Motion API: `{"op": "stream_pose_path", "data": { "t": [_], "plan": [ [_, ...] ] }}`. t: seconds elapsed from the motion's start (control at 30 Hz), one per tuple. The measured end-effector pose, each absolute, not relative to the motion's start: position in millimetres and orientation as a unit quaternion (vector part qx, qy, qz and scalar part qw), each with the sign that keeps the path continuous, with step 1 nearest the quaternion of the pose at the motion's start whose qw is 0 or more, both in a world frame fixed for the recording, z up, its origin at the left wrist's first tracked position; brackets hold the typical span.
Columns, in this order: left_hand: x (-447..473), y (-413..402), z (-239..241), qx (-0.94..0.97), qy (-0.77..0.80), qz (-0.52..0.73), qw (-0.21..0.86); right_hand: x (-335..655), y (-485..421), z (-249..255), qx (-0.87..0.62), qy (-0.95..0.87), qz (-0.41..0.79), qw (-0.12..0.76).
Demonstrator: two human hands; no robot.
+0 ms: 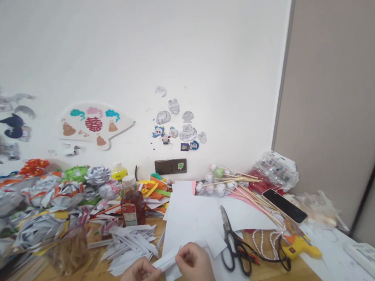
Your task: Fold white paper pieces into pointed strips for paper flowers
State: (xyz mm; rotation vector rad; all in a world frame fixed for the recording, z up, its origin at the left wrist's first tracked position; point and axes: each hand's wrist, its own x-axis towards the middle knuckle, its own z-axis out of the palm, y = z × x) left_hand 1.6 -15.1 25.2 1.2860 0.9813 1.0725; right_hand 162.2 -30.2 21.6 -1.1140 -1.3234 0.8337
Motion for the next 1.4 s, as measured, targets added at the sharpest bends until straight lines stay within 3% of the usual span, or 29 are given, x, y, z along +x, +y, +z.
{"op": "stream_pose_path", "data": {
  "t": [0.33, 0.67, 0.97, 1.4],
  "plan": [
    [5.4, -12.8, 23.1, 0.537, 0.392, 0.457, 0.59, 160.6, -29.7, 20.3, -0.465, -0.532, 0.4, 0.584],
    [6.0, -19.2, 19.1, 0.612, 0.371, 0.355, 0.602, 157.2, -35.4, 22.0, -0.47, -0.601, 0.363, 0.534],
    [6.5, -20.7, 21.3, 0.618, 0.416, 0.338, 0.574, 149.7, -33.9, 9.2, -0.381, -0.583, 0.481, 0.533],
    [3.9, -19.0, 26.0, 0.653, 0.419, 0.279, 0.566, 153.2, -33.4, 9.5, -0.431, -0.571, 0.456, 0.53]
  ]
}}
